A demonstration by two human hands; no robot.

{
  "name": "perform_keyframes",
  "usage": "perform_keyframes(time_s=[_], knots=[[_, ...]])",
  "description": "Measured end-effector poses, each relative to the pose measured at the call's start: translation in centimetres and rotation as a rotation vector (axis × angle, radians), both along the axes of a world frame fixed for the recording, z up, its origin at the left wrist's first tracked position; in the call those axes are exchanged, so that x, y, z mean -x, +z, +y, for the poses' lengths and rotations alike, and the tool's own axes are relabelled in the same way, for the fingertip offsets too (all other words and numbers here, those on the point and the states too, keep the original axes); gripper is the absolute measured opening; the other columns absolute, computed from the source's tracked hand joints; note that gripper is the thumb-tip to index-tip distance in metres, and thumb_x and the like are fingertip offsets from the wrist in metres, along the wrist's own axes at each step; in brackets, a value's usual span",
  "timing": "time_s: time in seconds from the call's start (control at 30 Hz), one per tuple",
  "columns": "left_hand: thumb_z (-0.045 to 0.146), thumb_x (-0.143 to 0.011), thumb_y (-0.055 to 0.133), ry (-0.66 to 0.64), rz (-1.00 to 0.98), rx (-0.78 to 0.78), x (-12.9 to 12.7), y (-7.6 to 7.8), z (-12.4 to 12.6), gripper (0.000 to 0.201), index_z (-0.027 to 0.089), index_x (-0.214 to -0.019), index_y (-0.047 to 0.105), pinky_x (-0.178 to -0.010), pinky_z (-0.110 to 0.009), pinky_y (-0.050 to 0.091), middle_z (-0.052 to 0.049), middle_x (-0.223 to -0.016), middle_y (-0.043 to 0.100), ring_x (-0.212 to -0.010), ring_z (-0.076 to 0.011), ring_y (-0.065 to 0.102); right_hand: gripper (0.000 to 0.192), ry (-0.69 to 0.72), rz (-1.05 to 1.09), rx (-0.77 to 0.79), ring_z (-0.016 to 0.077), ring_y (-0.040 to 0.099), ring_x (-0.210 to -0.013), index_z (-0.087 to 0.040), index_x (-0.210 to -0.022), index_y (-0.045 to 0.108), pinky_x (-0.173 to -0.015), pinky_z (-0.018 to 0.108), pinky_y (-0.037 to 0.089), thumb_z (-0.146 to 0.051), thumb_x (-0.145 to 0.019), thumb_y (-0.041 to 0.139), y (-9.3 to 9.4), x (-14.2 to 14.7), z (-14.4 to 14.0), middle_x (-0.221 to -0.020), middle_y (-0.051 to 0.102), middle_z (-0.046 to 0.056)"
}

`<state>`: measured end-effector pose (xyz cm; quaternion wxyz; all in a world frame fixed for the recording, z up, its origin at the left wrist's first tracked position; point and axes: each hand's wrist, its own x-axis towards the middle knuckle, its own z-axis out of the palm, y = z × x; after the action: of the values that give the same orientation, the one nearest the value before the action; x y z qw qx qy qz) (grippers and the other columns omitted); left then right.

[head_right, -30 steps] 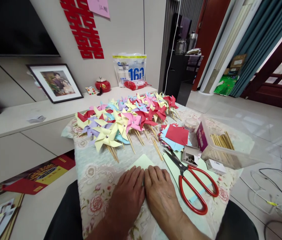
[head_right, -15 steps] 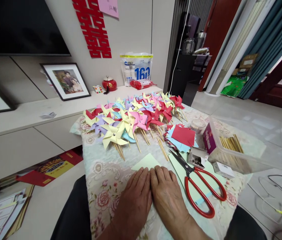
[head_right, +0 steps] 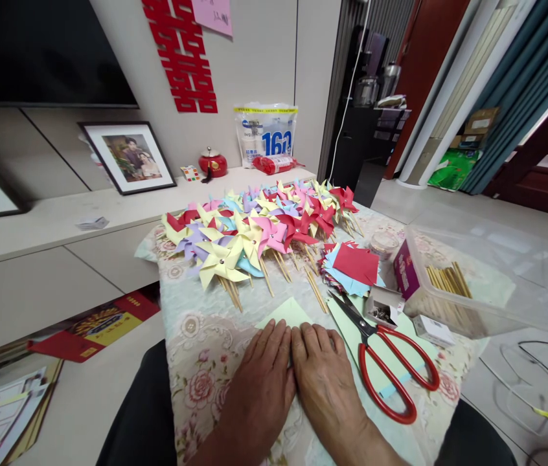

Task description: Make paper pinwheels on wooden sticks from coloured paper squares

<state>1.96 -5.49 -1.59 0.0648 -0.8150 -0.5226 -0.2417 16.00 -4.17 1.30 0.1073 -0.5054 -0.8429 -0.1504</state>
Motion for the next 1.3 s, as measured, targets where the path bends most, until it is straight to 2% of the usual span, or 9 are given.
perform_keyframes(time_s=[0.13,0.33,0.6,0.97,1.17,1.23,1.3], knots=[[0.016,-0.091,0.046,0.024,0.011,0.009,0.0,-0.1,-0.1,0.046,0.007,-0.135,0.056,-0.103,-0.048,0.053,-0.017,-0.137,0.064,-0.128,-0.0320,0.058,0.042,-0.013,-0.010,0.040,0.0288,0.062,-0.100,-0.015,-0.122,0.066,-0.089,0.046,0.048,-0.006,-0.081,0.064,0.2,0.1,-0.1,-0.116,0.071,0.011],[0.010,-0.085,0.048,0.034,0.024,-0.007,-0.1,0.0,-0.1,0.049,0.008,-0.133,0.059,-0.105,-0.048,0.051,-0.015,-0.135,0.066,-0.128,-0.0309,0.059,0.042,-0.030,-0.015,0.075,0.0300,0.062,-0.103,-0.017,-0.123,0.066,-0.088,0.047,0.049,-0.009,-0.081,0.065,0.1,0.4,-0.2,-0.121,0.070,0.012],[0.017,-0.088,0.049,0.088,0.057,-0.004,-0.1,0.5,-0.1,0.045,0.008,-0.130,0.061,-0.107,-0.052,0.047,-0.014,-0.132,0.068,-0.126,-0.0312,0.060,0.043,-0.054,-0.016,0.012,0.0310,0.061,-0.102,-0.013,-0.119,0.068,-0.092,0.051,0.046,-0.007,-0.077,0.066,0.1,0.3,-0.3,-0.116,0.072,0.012],[0.021,-0.089,0.052,0.176,0.066,-0.029,-0.2,1.0,-0.3,0.042,0.001,-0.124,0.065,-0.107,-0.053,0.046,-0.020,-0.128,0.069,-0.121,-0.0339,0.062,0.025,-0.115,-0.031,0.021,0.0322,0.061,-0.097,-0.013,-0.101,0.073,-0.091,0.053,0.045,-0.010,-0.077,0.070,0.7,0.3,-0.6,-0.107,0.073,0.014],[0.023,-0.089,0.054,0.239,0.055,-0.040,-0.1,1.1,-0.4,0.042,-0.001,-0.122,0.066,-0.105,-0.052,0.047,-0.021,-0.127,0.069,-0.122,-0.0358,0.060,0.024,-0.146,0.007,0.003,0.0305,0.061,-0.089,-0.013,-0.094,0.073,-0.086,0.050,0.046,-0.001,-0.076,0.064,0.9,-0.1,-0.4,-0.097,0.072,0.013],[0.022,-0.090,0.054,0.221,0.043,-0.063,0.0,0.9,-0.5,0.040,0.001,-0.122,0.066,-0.105,-0.051,0.046,-0.020,-0.129,0.068,-0.124,-0.0358,0.059,0.024,-0.116,0.077,-0.039,0.0300,0.061,-0.091,-0.014,-0.093,0.071,-0.087,0.048,0.046,0.001,-0.078,0.061,0.9,-0.6,-0.2,-0.099,0.072,0.012],[0.019,-0.091,0.052,0.149,0.035,-0.107,0.1,0.6,-0.5,0.035,0.005,-0.119,0.068,-0.108,-0.050,0.043,-0.017,-0.129,0.068,-0.127,-0.0343,0.057,0.024,-0.066,0.171,-0.086,0.0298,0.060,-0.095,-0.014,-0.094,0.070,-0.089,0.047,0.045,0.002,-0.081,0.057,0.9,-1.1,0.1,-0.104,0.071,0.013]])
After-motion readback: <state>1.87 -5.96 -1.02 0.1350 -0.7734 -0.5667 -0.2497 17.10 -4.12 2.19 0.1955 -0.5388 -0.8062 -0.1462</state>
